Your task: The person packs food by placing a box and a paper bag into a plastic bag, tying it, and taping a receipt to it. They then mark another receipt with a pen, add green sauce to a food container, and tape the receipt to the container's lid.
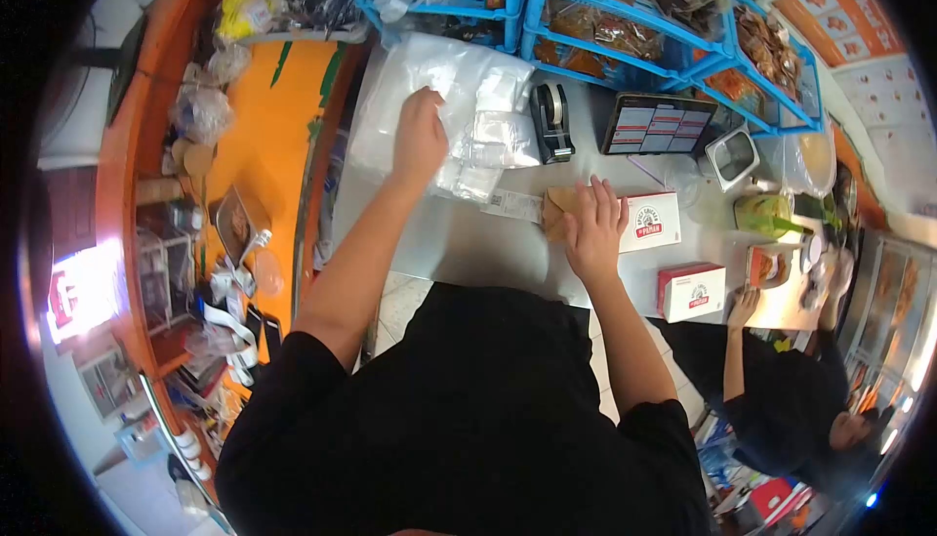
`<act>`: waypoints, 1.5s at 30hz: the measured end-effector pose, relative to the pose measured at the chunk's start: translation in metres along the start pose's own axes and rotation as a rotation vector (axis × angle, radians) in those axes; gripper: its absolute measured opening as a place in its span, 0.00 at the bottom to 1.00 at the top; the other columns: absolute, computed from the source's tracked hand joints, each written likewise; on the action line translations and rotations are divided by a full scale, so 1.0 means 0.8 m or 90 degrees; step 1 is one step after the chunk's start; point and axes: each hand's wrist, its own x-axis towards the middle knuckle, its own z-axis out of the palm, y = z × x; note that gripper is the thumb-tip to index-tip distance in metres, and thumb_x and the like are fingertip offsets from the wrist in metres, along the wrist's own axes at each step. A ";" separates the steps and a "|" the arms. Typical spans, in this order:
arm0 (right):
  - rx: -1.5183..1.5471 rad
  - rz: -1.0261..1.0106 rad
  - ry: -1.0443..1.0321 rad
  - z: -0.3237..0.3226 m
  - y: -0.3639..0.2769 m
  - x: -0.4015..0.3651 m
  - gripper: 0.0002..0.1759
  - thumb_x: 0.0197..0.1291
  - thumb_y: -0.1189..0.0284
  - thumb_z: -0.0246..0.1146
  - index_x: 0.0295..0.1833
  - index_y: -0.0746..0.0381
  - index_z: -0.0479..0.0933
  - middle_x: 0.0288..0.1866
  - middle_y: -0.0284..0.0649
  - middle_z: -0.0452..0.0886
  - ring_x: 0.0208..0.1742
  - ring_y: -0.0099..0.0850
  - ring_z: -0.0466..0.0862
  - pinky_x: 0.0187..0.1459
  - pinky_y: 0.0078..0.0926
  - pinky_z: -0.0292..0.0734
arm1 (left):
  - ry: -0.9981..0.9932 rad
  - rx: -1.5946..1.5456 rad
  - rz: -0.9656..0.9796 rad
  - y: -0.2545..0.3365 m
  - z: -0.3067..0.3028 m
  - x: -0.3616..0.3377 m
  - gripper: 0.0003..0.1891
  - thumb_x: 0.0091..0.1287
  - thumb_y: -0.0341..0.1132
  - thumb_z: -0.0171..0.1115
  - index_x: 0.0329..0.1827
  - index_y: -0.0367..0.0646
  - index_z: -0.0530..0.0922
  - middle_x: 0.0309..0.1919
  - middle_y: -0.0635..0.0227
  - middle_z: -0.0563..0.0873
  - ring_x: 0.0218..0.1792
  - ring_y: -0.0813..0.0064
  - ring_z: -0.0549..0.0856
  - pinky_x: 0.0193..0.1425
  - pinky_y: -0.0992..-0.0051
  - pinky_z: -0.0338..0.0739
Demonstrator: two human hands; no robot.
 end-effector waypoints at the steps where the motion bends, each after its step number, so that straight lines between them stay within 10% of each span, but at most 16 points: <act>1: 0.067 0.025 0.058 -0.002 -0.008 0.003 0.32 0.74 0.66 0.63 0.80 0.59 0.69 0.81 0.49 0.69 0.83 0.49 0.66 0.83 0.59 0.51 | -0.049 0.034 -0.106 -0.014 -0.008 0.028 0.10 0.69 0.31 0.63 0.50 0.43 0.85 0.56 0.50 0.89 0.64 0.62 0.87 0.70 0.50 0.74; 4: 0.145 0.057 0.143 -0.008 -0.040 -0.003 0.25 0.70 0.72 0.64 0.72 0.61 0.75 0.71 0.47 0.76 0.74 0.48 0.73 0.77 0.53 0.60 | -0.429 0.368 -0.058 -0.032 -0.021 0.077 0.07 0.69 0.36 0.68 0.44 0.47 0.90 0.45 0.58 0.93 0.51 0.61 0.92 0.63 0.54 0.74; 11: 0.242 0.149 0.238 0.021 -0.121 0.015 0.17 0.68 0.75 0.66 0.61 0.62 0.81 0.61 0.45 0.82 0.65 0.48 0.78 0.69 0.50 0.66 | -0.549 0.391 0.146 -0.026 -0.027 0.090 0.13 0.67 0.47 0.74 0.43 0.48 0.89 0.40 0.62 0.93 0.47 0.58 0.92 0.59 0.52 0.73; 20: 0.276 0.108 0.279 0.022 -0.158 0.044 0.11 0.67 0.77 0.67 0.53 0.58 0.84 0.55 0.41 0.83 0.59 0.44 0.81 0.66 0.48 0.70 | -0.232 0.334 0.341 -0.016 -0.060 0.107 0.08 0.71 0.36 0.62 0.35 0.47 0.87 0.38 0.63 0.90 0.47 0.58 0.87 0.57 0.53 0.71; 27: 0.350 0.082 0.251 0.033 -0.175 0.069 0.09 0.69 0.76 0.66 0.52 0.59 0.85 0.48 0.42 0.86 0.54 0.46 0.83 0.63 0.45 0.72 | -0.151 -0.003 -0.033 -0.030 -0.091 0.166 0.21 0.83 0.47 0.58 0.39 0.36 0.83 0.30 0.55 0.87 0.39 0.47 0.87 0.47 0.49 0.78; 30: 0.507 0.137 0.160 0.038 -0.191 0.085 0.10 0.78 0.70 0.61 0.55 0.61 0.85 0.49 0.41 0.89 0.54 0.45 0.85 0.61 0.45 0.76 | -0.245 -0.172 -0.128 0.002 -0.143 0.174 0.17 0.81 0.45 0.64 0.42 0.37 0.83 0.30 0.61 0.86 0.38 0.64 0.88 0.44 0.58 0.80; 35: 1.421 0.448 -0.216 -0.019 -0.214 0.124 0.21 0.85 0.56 0.56 0.65 0.61 0.80 0.58 0.37 0.89 0.56 0.34 0.87 0.57 0.39 0.82 | -0.349 -0.581 -0.229 0.091 -0.263 0.118 0.06 0.75 0.30 0.72 0.50 0.43 0.84 0.35 0.74 0.87 0.34 0.82 0.82 0.36 0.76 0.76; 37: 1.500 0.353 -0.287 -0.041 -0.221 0.140 0.21 0.83 0.57 0.60 0.68 0.61 0.79 0.58 0.38 0.88 0.56 0.33 0.87 0.58 0.38 0.82 | -0.274 -0.384 -0.198 0.106 -0.259 0.055 0.06 0.75 0.29 0.71 0.49 0.41 0.84 0.33 0.71 0.87 0.31 0.82 0.82 0.33 0.73 0.76; 39: 1.574 0.262 -0.369 -0.052 -0.236 0.154 0.23 0.81 0.59 0.63 0.70 0.61 0.77 0.59 0.39 0.87 0.57 0.32 0.87 0.58 0.36 0.83 | -0.185 -0.204 0.113 0.126 -0.255 -0.003 0.04 0.78 0.31 0.67 0.49 0.41 0.84 0.27 0.69 0.85 0.23 0.79 0.81 0.30 0.73 0.75; 45: 1.197 0.422 -0.267 -0.034 -0.241 0.154 0.20 0.73 0.77 0.66 0.67 0.61 0.73 0.58 0.42 0.85 0.59 0.37 0.88 0.52 0.39 0.89 | -0.222 -0.126 -0.001 0.137 -0.234 -0.100 0.07 0.75 0.33 0.71 0.48 0.39 0.84 0.34 0.55 0.86 0.32 0.61 0.87 0.38 0.64 0.80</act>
